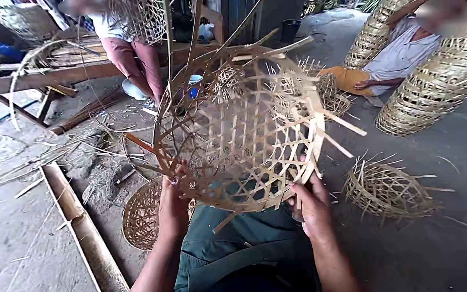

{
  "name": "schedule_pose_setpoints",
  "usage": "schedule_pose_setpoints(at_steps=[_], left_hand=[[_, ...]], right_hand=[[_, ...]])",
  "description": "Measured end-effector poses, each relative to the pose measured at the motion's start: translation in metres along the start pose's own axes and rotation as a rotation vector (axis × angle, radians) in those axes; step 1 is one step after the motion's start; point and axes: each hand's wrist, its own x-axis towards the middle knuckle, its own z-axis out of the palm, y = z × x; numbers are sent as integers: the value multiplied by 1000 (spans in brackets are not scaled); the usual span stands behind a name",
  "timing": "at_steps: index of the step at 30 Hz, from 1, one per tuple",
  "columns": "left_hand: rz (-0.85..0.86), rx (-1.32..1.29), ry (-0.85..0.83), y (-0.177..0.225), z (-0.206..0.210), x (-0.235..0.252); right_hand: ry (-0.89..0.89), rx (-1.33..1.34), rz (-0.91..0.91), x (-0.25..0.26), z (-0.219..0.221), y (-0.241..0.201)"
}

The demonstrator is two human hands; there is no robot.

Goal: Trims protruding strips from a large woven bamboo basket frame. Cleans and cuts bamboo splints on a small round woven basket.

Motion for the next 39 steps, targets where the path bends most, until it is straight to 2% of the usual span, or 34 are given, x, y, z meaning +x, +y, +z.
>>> schedule_pose_setpoints(at_steps=[3,6,9,11,13,15,17,18,19,20,22,23,25,27,29,34,37,39], left_hand=[[-286,13,-33,-18,13,22],[-530,-16,-24,-35,25,23],[-626,-79,61,-46,33,-13],[-694,-75,65,-48,34,-47],[-660,-8,-102,-49,32,-69],[-405,114,-327,-51,34,-73],[-77,332,-442,-55,44,-60],[28,494,-475,-58,51,-49],[45,671,-520,-60,59,-38],[-29,811,-591,-62,68,-27],[-268,918,-764,-72,89,-10],[-351,904,-832,-79,98,-5],[-525,716,-920,-93,114,-2],[-686,477,-929,-107,124,1],[-775,312,-891,-119,128,7],[-888,199,-806,-121,134,14],[-915,165,-767,-121,131,15],[-914,148,-768,-121,129,16]], right_hand=[[65,-105,-195,13,-16,-3],[156,-355,-377,26,-39,10],[192,-580,-505,22,-64,29],[195,-578,-526,14,-75,41],[198,-499,-511,10,-77,48],[199,-447,-523,9,-75,52],[156,-440,-568,11,-71,51],[132,-450,-598,14,-69,49],[118,-468,-624,18,-67,47],[109,-492,-643,21,-66,44],[95,-554,-674,29,-68,35],[85,-578,-681,33,-71,30],[31,-584,-664,38,-81,17],[-5,-521,-627,39,-91,5],[19,-405,-592,31,-100,2],[83,-205,-504,-9,-126,19],[74,-258,-514,-42,-140,46],[12,-397,-533,-67,-145,67]])
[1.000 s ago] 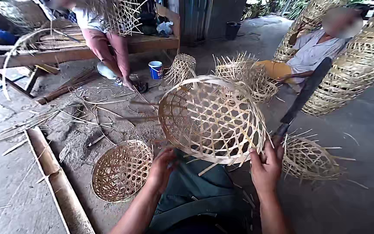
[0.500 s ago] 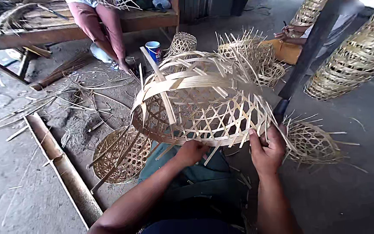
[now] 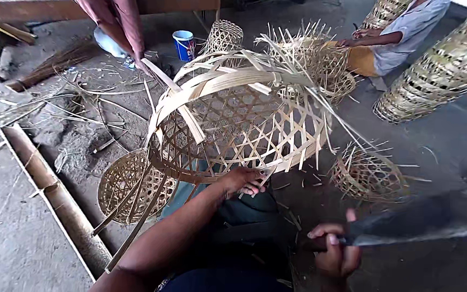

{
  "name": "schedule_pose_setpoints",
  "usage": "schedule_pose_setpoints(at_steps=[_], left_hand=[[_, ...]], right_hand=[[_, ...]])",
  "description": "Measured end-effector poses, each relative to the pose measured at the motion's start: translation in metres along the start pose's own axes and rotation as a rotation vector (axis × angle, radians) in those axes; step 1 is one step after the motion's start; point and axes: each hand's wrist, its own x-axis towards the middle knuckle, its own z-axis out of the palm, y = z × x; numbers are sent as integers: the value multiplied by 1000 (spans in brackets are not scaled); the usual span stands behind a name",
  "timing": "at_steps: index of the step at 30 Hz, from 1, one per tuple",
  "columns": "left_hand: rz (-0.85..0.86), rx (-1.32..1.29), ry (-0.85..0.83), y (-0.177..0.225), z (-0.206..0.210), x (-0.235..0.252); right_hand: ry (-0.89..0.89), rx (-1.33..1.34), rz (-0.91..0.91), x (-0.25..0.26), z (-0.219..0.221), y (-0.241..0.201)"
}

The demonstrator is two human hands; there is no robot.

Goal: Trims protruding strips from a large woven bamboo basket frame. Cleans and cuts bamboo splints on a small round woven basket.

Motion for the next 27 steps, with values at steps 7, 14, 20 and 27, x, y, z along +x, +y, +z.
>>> schedule_pose_setpoints(at_steps=[7,14,20,27], left_hand=[[73,221,-110,2,-2,-7],[2,99,-86,-3,7,-2],[-5,66,-32,-6,8,1],[9,-3,-56,-12,2,4]], right_hand=[[-344,-23,166,-25,27,1],[-361,-23,428,13,44,4],[-449,-214,562,15,56,11],[-389,-307,488,7,64,11]])
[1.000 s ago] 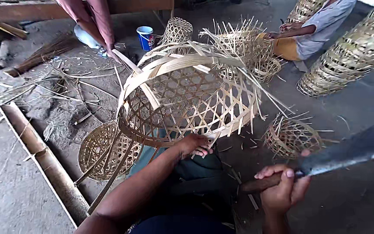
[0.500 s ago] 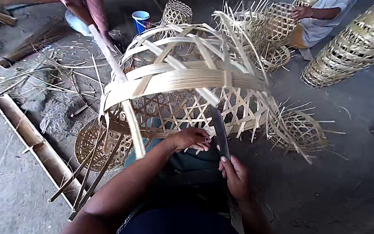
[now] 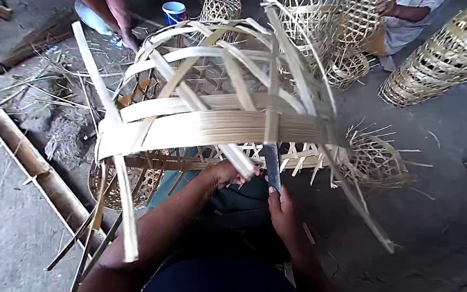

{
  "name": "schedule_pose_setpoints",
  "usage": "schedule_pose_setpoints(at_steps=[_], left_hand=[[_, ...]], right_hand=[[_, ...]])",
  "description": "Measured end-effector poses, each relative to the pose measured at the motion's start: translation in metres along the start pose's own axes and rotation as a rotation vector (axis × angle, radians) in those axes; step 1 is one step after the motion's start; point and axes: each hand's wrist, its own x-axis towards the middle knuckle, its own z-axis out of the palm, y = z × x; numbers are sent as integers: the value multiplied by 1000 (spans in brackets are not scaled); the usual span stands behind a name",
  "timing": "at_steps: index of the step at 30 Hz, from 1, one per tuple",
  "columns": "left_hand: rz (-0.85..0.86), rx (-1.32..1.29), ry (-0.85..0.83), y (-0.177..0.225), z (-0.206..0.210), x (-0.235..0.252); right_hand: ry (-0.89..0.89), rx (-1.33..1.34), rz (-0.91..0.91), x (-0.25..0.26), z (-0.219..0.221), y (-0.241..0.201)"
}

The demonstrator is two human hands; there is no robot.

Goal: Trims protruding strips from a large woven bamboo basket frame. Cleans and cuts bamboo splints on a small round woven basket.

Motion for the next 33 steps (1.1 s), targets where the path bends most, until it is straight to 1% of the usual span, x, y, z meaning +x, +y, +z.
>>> schedule_pose_setpoints(at_steps=[4,8,10,13,16,18,20,22,24,25,26,27,28,29,30,31,33], left_hand=[[-15,-1,-19,2,0,1],[-30,26,-20,1,-1,1],[-30,29,-34,2,-4,2],[-30,24,-10,2,-4,0],[-9,107,12,0,1,-2],[-21,187,-23,-3,6,-4],[-21,194,-41,-6,11,-7],[32,171,-56,-1,13,-14],[156,114,-63,8,12,-28],[224,125,-25,15,12,-35],[275,181,47,21,10,-41],[298,293,153,26,8,-43],[279,446,254,28,5,-43],[226,593,315,27,3,-41],[152,707,328,26,2,-37],[99,762,315,25,4,-33],[24,753,279,27,16,-31]], right_hand=[[24,-141,-6,10,8,-12],[-68,-174,59,31,9,-30],[-75,-174,20,38,10,-36],[-44,-207,-49,40,12,-35],[-71,-243,10,41,11,-41],[-136,-236,89,45,8,-46],[-188,-181,116,50,5,-38],[-165,-70,87,52,5,-23],[-111,8,87,48,1,-16],[-93,8,98,44,-4,-20],[-76,-13,107,41,-11,-27],[-51,-44,105,37,-17,-36],[-24,-70,96,34,-22,-45],[0,-97,79,33,-26,-52],[12,-138,63,33,-31,-59],[12,-186,59,32,-36,-68],[-3,-268,72,31,-43,-83]])
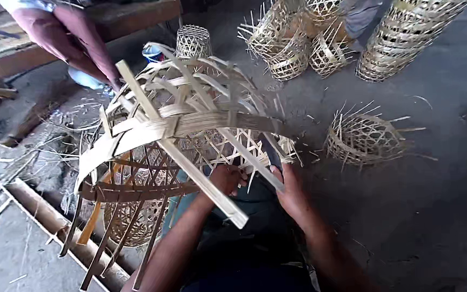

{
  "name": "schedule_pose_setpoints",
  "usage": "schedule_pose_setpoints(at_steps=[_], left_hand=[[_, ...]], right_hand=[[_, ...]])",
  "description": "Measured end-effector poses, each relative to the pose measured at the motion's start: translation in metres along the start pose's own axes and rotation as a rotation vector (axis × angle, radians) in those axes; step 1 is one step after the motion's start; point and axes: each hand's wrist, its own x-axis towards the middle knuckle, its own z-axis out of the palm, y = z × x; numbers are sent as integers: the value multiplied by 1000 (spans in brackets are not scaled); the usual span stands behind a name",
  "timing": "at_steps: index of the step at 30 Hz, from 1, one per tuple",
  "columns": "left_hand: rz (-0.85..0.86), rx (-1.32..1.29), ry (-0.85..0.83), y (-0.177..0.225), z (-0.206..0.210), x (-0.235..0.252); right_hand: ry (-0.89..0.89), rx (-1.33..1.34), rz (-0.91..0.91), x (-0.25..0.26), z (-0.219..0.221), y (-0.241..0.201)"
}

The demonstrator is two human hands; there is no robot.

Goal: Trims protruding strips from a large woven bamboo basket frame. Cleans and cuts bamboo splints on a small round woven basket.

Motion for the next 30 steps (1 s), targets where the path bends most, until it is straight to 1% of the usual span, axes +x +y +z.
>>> schedule_pose_setpoints(at_steps=[2,4,7,9,11,13,16,19,21,23,25,27,30], left_hand=[[-16,-123,-75,11,4,-5],[-5,-376,-141,12,7,-5],[26,-775,-204,-12,16,11],[88,-896,-229,-28,22,21],[138,-906,-250,-33,24,25],[144,-893,-260,-31,25,26],[112,-904,-254,-29,25,25],[43,-961,-236,-28,24,25],[20,-962,-230,-28,23,26],[35,-927,-238,-31,23,29],[54,-861,-253,-30,24,28],[53,-793,-229,-30,25,28],[96,-733,-166,-33,24,27]], right_hand=[[28,-29,-6,-3,-1,-4],[56,-31,-30,-6,-1,-3],[26,-13,-51,-7,-5,0],[29,-27,-67,-6,-5,4],[65,-44,-67,-5,-2,8],[51,-48,-37,-5,-2,10],[-4,40,-26,-7,-1,19],[-149,122,4,-18,15,34],[-159,117,-3,-23,31,41],[-111,79,-25,-22,44,40],[-139,59,1,-11,48,34],[-202,55,28,5,50,28],[-213,67,-25,14,54,27]])
